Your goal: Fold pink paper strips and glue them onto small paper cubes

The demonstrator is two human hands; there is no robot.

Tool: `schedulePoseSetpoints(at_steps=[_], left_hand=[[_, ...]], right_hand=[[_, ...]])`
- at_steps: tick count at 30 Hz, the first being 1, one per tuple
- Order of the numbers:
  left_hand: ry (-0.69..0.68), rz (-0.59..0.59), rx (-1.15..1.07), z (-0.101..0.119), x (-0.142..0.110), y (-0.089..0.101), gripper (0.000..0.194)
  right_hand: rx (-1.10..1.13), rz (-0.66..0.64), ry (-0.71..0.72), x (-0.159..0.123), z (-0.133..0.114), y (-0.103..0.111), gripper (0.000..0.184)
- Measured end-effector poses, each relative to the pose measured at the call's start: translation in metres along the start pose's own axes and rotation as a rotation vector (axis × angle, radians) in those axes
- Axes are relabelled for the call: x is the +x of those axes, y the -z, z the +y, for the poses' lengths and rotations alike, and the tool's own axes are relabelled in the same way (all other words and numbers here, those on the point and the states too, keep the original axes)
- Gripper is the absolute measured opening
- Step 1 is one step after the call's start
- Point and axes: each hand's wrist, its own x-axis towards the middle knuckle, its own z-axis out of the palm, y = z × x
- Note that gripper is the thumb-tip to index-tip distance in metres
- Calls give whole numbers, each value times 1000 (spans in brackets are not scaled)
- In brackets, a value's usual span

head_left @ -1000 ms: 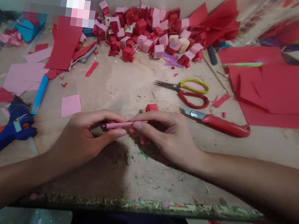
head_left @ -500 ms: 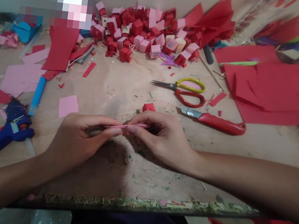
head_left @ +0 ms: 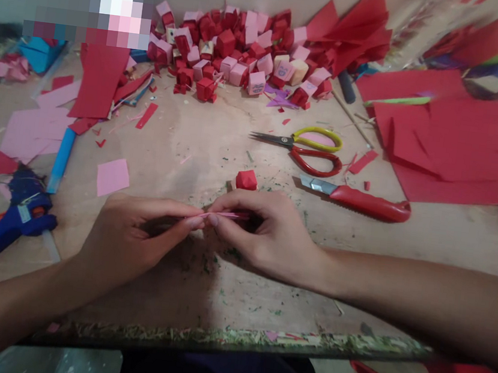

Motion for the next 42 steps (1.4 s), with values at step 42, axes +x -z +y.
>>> schedulePoseSetpoints(at_steps=[42], left_hand=[[50, -72, -156, -6, 6, 2, 14]], right_hand=[[114, -144, 80, 1, 4, 1, 16]])
